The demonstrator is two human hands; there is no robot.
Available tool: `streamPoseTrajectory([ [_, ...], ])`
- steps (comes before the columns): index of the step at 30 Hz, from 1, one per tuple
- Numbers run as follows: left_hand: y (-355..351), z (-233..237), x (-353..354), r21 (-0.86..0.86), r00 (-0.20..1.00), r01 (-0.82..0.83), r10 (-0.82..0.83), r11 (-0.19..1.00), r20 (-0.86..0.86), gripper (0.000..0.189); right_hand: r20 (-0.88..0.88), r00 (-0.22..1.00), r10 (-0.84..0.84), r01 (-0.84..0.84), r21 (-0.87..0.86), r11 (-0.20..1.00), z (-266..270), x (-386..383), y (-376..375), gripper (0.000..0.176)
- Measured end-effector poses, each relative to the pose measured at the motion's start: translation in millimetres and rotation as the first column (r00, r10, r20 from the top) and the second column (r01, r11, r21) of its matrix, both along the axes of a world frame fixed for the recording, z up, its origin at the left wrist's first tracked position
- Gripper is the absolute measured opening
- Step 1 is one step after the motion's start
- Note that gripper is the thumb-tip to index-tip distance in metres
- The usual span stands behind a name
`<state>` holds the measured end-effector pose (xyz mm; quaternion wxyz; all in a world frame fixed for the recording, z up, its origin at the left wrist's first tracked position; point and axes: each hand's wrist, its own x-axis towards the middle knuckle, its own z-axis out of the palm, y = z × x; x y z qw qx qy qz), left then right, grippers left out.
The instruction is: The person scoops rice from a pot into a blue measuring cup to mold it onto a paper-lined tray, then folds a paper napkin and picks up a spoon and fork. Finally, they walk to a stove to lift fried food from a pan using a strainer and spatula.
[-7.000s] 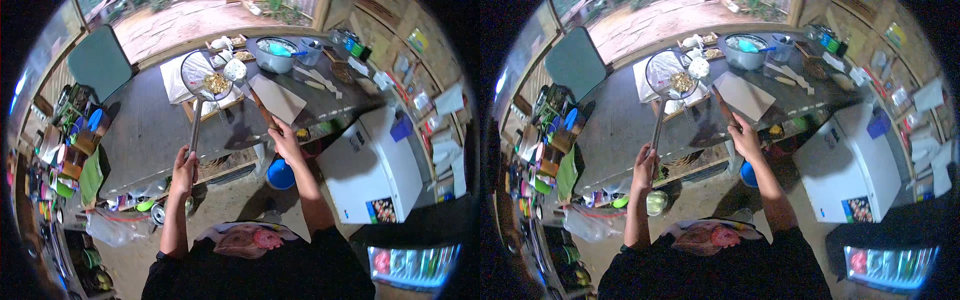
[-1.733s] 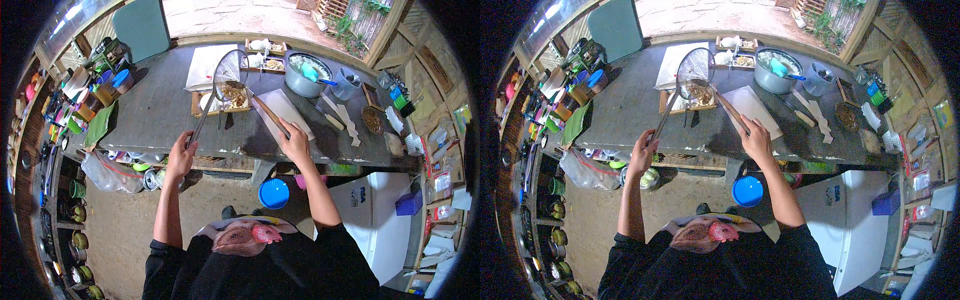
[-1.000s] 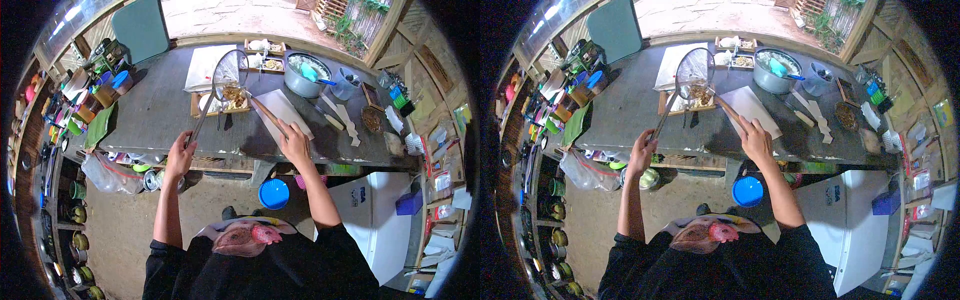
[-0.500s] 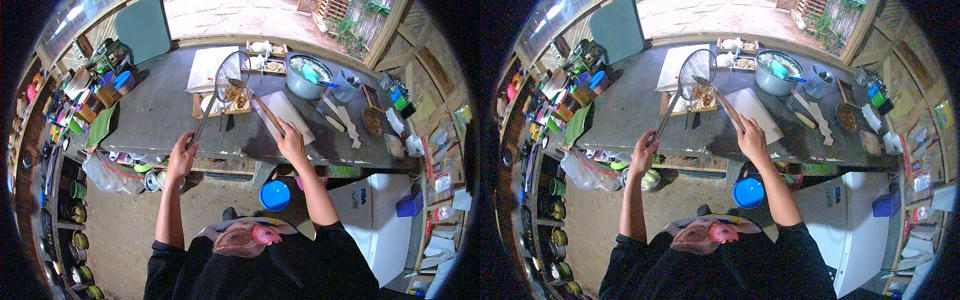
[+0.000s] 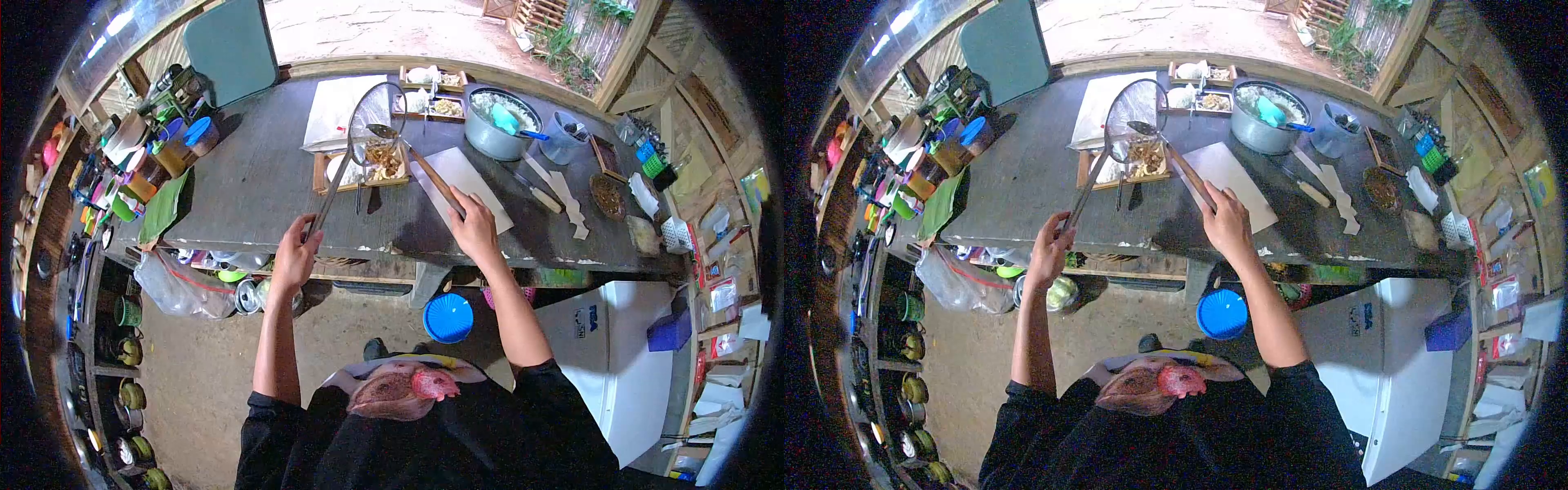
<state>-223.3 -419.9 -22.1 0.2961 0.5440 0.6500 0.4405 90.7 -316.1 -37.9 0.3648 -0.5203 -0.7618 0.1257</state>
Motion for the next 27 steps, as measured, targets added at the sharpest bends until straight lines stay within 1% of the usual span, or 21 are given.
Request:
streamPoseTrajectory([
  [2, 0, 7, 4, -0.059, 1.000, -0.018, 0.018, 0.998, 0.001, 0.034, -0.005, 1.000, 0.005, -0.005, 0.006, 1.000, 0, -1, 0, 0.043],
  [4, 2, 5, 4, -0.050, 1.000, -0.021, 0.020, 0.999, -0.006, 0.035, 0.001, 0.999, 0.044, -0.044, 0.061, 0.997, -7, 2, 0, 0.043],
  [8, 3, -1, 2, -0.022, 0.999, -0.026, 0.026, 0.999, -0.039, 0.036, 0.039, 0.997, 0.062, -0.063, 0.026, 0.998, -8, 9, -11, 0.042],
  [10, 4, -3, 0, -0.040, 0.999, -0.024, 0.023, 0.999, -0.044, 0.037, 0.074, 0.996, 0.047, -0.047, 0.005, 0.999, -9, 13, -12, 0.043],
  [14, 3, -7, -1, -0.051, 0.998, -0.030, 0.027, 0.998, -0.050, 0.037, 0.033, 0.997, 0.065, -0.066, 0.024, 0.998, -13, 19, -9, 0.044],
  [18, 1, 0, 3, -0.035, 0.999, -0.028, 0.027, 0.999, -0.040, 0.036, -0.017, 0.999, 0.033, -0.032, 0.055, 0.998, -7, 12, 1, 0.043],
  [20, -1, 6, 5, -0.074, 0.999, -0.033, 0.030, 0.997, -0.038, 0.036, -0.030, 0.999, 0.014, -0.012, 0.063, 0.998, -4, 7, 7, 0.043],
  [22, 0, 3, 5, -0.058, 0.999, -0.015, 0.013, 0.998, -0.032, 0.035, -0.024, 1.000, 0.003, 0.000, 0.135, 0.991, -4, 2, 13, 0.044],
  [27, 0, 1, 5, -0.025, 0.999, 0.014, -0.015, 1.000, -0.030, 0.033, 0.003, 1.000, 0.007, -0.007, 0.097, 0.995, 0, -4, 9, 0.044],
])
